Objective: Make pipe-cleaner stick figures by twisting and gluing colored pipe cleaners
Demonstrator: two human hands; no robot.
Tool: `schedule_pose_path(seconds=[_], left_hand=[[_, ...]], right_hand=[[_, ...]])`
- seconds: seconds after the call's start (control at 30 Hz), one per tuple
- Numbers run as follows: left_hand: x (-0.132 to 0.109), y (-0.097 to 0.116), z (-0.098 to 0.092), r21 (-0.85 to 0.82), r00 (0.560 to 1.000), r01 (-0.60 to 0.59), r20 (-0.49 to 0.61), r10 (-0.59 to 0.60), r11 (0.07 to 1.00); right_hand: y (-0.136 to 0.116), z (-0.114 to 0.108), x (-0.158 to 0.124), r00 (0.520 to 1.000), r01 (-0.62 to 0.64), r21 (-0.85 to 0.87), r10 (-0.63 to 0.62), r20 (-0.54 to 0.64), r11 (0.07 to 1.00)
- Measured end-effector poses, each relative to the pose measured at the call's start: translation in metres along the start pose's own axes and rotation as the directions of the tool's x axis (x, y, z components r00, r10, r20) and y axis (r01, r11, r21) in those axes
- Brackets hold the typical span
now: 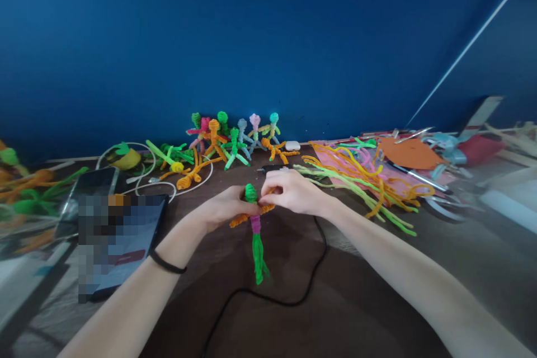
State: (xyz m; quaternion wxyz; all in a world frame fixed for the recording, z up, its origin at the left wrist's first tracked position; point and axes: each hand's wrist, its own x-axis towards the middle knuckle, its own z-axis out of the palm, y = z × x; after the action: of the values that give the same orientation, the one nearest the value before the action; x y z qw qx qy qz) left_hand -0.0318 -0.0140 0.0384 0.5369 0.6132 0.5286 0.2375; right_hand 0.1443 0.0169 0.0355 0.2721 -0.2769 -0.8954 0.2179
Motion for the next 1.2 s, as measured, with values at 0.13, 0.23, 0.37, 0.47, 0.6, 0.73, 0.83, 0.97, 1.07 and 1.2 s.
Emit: schedule_pose_path(seconds=[0.13,0.23,0.37,0.47,0.6,0.73,0.83,0.97,1.07,1.2], left_hand=[[0.003,-0.003,0.0,0.037,0.999,0.002,-0.038,-0.001,0.999],[0.003,-0.001,-0.001,0.038,0.997,0.002,-0.074,0.001,0.999],[0.003,-0.002,-0.005,-0.02,0.993,-0.022,-0.117,0.019,1.0],[0.006,-0.006,-0.009,-0.122,0.984,-0.076,-0.172,0.055,0.99],[0.01,-0.01,-0.013,-0.311,0.963,-0.131,-0.265,0.047,0.941],[0.01,-0.009,-0.014,-0.449,0.942,-0.2,-0.334,0.045,0.871],[0.007,-0.006,-0.014,-0.493,0.947,-0.204,-0.32,0.042,0.846],[0.004,-0.005,-0.015,-0.495,0.961,-0.21,-0.261,0.086,0.843],[0.004,-0.006,-0.017,-0.473,0.963,-0.244,-0.224,0.152,0.847],[0.001,-0.005,-0.018,-0.457,0.974,-0.221,-0.146,0.172,0.862]], right_hand=[[-0.006,0.003,-0.001,0.998,0.065,-0.136,-0.067,-0.008,0.989],[-0.009,0.004,-0.001,0.998,0.06,-0.171,-0.064,-0.019,0.983],[-0.009,0.005,0.0,0.996,0.006,-0.157,-0.021,-0.09,0.988],[-0.009,0.006,0.001,0.986,-0.015,-0.088,0.0,-0.167,0.996],[-0.01,0.007,0.002,0.975,-0.046,0.052,0.056,-0.215,0.998],[-0.01,0.009,0.003,0.959,-0.073,0.112,0.101,-0.265,0.991],[-0.008,0.009,0.003,0.961,-0.104,0.167,0.143,-0.239,0.98],[-0.004,0.009,0.005,0.962,-0.128,0.268,0.185,-0.2,0.955],[0.0,0.009,0.007,0.96,-0.149,0.324,0.215,-0.179,0.934],[0.003,0.01,0.007,0.969,-0.151,0.362,0.21,-0.127,0.92]])
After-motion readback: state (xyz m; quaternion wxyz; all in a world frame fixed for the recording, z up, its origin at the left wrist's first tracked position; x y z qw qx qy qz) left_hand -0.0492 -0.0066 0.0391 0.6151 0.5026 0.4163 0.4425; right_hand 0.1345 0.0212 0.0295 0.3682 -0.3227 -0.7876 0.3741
